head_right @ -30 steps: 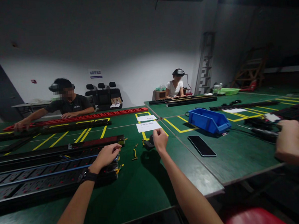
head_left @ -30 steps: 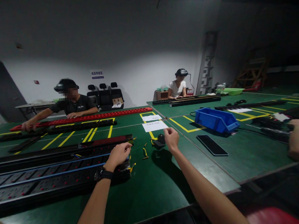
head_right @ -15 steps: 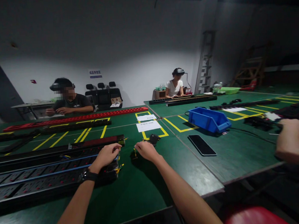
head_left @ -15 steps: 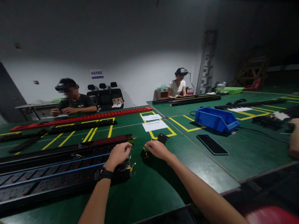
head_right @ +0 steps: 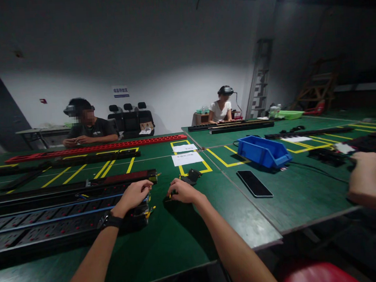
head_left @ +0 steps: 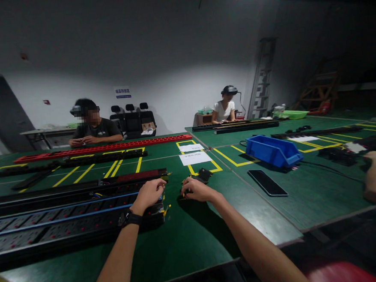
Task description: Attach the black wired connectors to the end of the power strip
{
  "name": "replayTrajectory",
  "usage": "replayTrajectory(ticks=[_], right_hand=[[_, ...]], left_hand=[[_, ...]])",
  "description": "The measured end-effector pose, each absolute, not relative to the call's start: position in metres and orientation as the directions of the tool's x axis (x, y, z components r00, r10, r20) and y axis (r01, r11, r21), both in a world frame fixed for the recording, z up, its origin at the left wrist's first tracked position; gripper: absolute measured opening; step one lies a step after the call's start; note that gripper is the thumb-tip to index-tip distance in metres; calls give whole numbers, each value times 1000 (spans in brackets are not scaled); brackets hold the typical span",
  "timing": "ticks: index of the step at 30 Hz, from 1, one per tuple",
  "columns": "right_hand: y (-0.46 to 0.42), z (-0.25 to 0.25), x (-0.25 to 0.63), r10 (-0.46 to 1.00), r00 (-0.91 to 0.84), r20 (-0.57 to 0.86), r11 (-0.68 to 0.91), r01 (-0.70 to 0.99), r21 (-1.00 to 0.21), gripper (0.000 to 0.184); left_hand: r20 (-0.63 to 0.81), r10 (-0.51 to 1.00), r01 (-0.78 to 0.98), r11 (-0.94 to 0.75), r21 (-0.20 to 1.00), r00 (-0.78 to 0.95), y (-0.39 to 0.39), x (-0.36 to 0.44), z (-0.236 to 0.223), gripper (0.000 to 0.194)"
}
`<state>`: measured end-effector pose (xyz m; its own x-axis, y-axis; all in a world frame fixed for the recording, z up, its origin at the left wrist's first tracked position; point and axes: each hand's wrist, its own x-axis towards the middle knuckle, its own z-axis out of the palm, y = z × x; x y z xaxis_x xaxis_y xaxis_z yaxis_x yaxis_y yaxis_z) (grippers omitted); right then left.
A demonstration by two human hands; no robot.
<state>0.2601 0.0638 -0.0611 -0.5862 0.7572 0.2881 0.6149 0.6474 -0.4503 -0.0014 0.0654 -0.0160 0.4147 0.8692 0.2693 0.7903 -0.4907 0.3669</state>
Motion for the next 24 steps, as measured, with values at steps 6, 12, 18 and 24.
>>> replayTrajectory(ticks=[6, 12, 18, 24], right_hand=[[63, -58, 254, 753, -577, 316, 656, 622, -427, 11], [62, -58, 251, 789, -518, 330, 611, 613, -500, 12], [59, -56, 251, 812, -497, 305, 581, 648, -492, 13], [55, -54, 251, 823, -512, 246, 562, 675, -477, 18]], left_hand=[[263, 875, 800, -480, 360, 407, 66, -1, -16, 33], [264, 877, 801, -476, 363, 402, 63, 0, -14, 33], [264, 874, 798, -481, 363, 407, 63, -1, -14, 34], [257, 875, 797, -481, 365, 411, 63, -1, -13, 34]])
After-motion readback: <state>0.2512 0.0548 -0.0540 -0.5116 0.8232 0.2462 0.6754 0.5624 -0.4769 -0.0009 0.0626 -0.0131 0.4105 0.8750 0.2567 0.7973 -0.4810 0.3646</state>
